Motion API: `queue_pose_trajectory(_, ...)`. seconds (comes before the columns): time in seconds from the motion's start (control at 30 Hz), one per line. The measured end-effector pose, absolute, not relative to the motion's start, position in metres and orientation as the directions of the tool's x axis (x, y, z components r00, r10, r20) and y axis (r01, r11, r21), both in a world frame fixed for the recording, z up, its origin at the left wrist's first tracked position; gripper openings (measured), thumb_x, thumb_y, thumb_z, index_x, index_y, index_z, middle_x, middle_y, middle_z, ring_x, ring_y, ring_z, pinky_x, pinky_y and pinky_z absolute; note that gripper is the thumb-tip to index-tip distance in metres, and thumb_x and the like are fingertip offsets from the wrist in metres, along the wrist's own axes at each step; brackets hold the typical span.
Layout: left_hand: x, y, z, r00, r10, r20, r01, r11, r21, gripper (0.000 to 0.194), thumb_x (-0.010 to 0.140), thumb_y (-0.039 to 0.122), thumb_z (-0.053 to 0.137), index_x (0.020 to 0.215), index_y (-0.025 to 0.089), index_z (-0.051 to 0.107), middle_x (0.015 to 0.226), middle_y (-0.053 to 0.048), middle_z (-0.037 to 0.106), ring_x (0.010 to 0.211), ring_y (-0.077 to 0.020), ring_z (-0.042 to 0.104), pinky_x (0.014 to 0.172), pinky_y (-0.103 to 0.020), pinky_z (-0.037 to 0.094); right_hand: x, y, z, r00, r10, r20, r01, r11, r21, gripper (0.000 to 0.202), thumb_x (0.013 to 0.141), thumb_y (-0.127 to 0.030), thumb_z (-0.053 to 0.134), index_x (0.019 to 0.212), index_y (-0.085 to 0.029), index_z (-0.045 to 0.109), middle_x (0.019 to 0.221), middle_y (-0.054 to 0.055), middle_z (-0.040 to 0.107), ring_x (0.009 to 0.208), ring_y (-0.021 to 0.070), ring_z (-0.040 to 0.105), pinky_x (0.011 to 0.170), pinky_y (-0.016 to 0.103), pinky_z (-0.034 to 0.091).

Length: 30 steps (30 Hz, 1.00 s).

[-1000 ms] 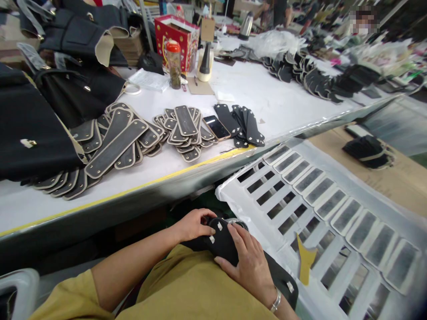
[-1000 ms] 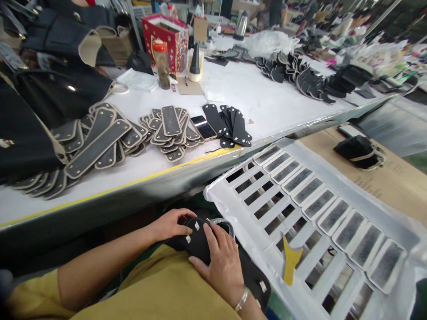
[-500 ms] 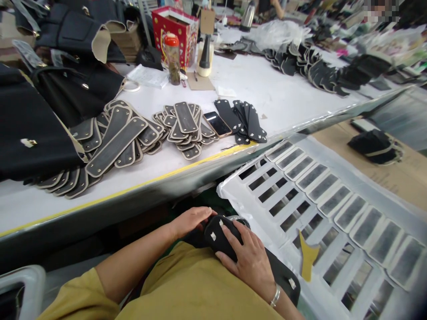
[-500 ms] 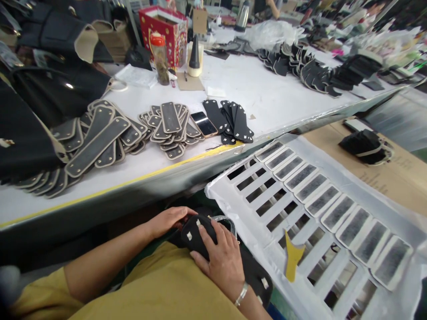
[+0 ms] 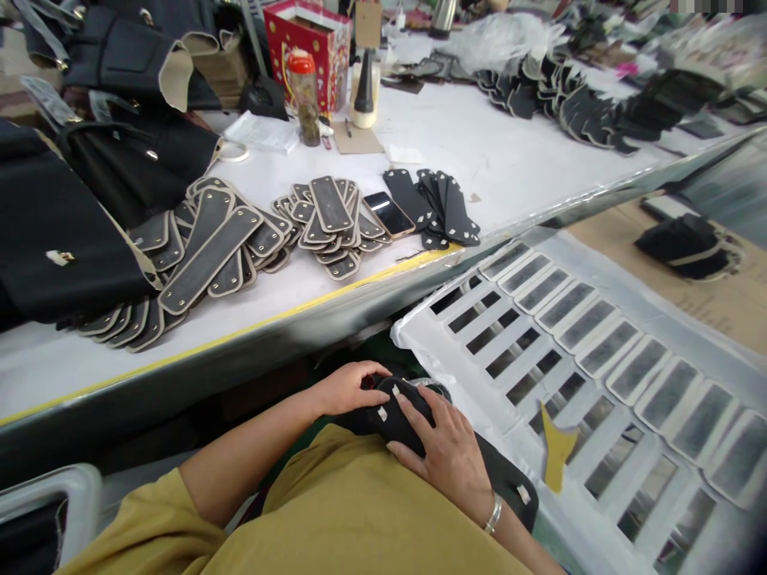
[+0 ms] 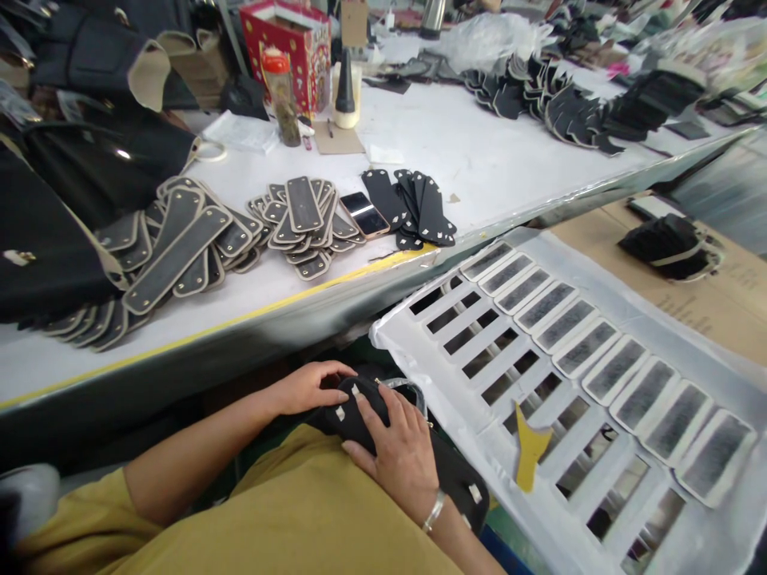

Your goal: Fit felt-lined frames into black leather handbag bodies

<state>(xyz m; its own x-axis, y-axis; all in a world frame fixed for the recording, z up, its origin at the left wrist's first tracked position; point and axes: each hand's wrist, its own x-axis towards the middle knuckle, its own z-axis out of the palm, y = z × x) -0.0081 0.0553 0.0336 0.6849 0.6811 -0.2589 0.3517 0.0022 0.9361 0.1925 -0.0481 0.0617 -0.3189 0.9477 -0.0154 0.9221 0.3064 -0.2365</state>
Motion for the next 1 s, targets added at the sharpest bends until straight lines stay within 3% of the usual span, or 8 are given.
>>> queue_pose_trajectory(0.1, -0.007, 0.054, 0.035, 0.682, 0.686, -0.252, 0.366, -0.023, 0.93, 0.04, 0.075, 0.034, 0.062, 0.111, 0.018, 0.059, 0.101, -0.004, 0.063, 0.084, -0.0175, 0.057, 0.075, -0.027, 0.045, 0.196, -0.051, 0.063, -0.32, 0.947, -0.014, 0.92, 0.307, -0.244, 0.059, 0.079, -0.05, 0.058, 0.131, -0.026, 0.046, 0.131, 0.013, 0.045, 0.116, 0.03, 0.045, 0.092, 0.047, 0.043)
queue_pose_trajectory(0.3, -0.004, 0.052, 0.033, 0.665, 0.68, -0.308, 0.399, 0.026, 0.917, 0.039, 0.076, 0.035, 0.06, 0.11, 0.018, 0.058, 0.092, -0.003, 0.062, 0.082, -0.0173, 0.056, 0.071, -0.026, 0.045, 0.21, -0.064, 0.062, -0.26, 0.965, 0.028, 0.933, 0.259, -0.249, 0.073, 0.075, -0.054, 0.06, 0.13, -0.01, 0.042, 0.128, 0.017, 0.048, 0.115, 0.03, 0.046, 0.093, 0.047, 0.043)
queue_pose_trajectory(0.43, 0.001, 0.053, 0.037, 0.664, 0.673, -0.327, 0.416, 0.031, 0.909, 0.036, 0.076, 0.031, 0.059, 0.109, 0.019, 0.058, 0.089, -0.001, 0.061, 0.078, -0.0159, 0.055, 0.069, -0.025, 0.045, 0.212, -0.067, 0.063, -0.213, 0.977, 0.03, 0.935, 0.213, -0.283, 0.068, 0.074, -0.052, 0.061, 0.125, -0.01, 0.046, 0.126, 0.017, 0.05, 0.114, 0.03, 0.047, 0.093, 0.047, 0.042)
queue_pose_trajectory(0.63, 0.004, 0.054, 0.042, 0.662, 0.686, -0.302, 0.423, -0.009, 0.906, 0.037, 0.075, 0.025, 0.057, 0.112, 0.021, 0.057, 0.107, -0.003, 0.061, 0.092, -0.0175, 0.056, 0.081, -0.027, 0.043, 0.211, -0.063, 0.066, -0.175, 0.984, 0.01, 0.922, 0.168, -0.349, 0.066, 0.071, -0.048, 0.065, 0.123, -0.012, 0.048, 0.125, 0.015, 0.052, 0.113, 0.0291, 0.047, 0.094, 0.045, 0.041)
queue_pose_trajectory(0.9, 0.0, 0.056, 0.036, 0.682, 0.656, -0.323, 0.44, -0.015, 0.898, 0.039, 0.077, 0.032, 0.059, 0.115, 0.02, 0.057, 0.099, -0.003, 0.064, 0.081, -0.016, 0.057, 0.076, -0.028, 0.046, 0.213, -0.063, 0.066, -0.171, 0.985, -0.022, 0.907, 0.148, -0.394, 0.066, 0.074, -0.053, 0.062, 0.124, -0.011, 0.048, 0.126, 0.013, 0.05, 0.115, 0.0272, 0.046, 0.097, 0.043, 0.039)
queue_pose_trajectory(1.0, -0.003, 0.052, 0.038, 0.664, 0.699, -0.265, 0.445, -0.085, 0.891, 0.042, 0.077, 0.034, 0.06, 0.117, 0.021, 0.055, 0.106, -0.004, 0.062, 0.086, -0.0172, 0.058, 0.075, -0.029, 0.048, 0.212, -0.065, 0.066, -0.176, 0.984, -0.023, 0.912, 0.154, -0.381, 0.065, 0.075, -0.052, 0.06, 0.125, -0.012, 0.047, 0.126, 0.014, 0.05, 0.114, 0.0274, 0.046, 0.097, 0.043, 0.038)
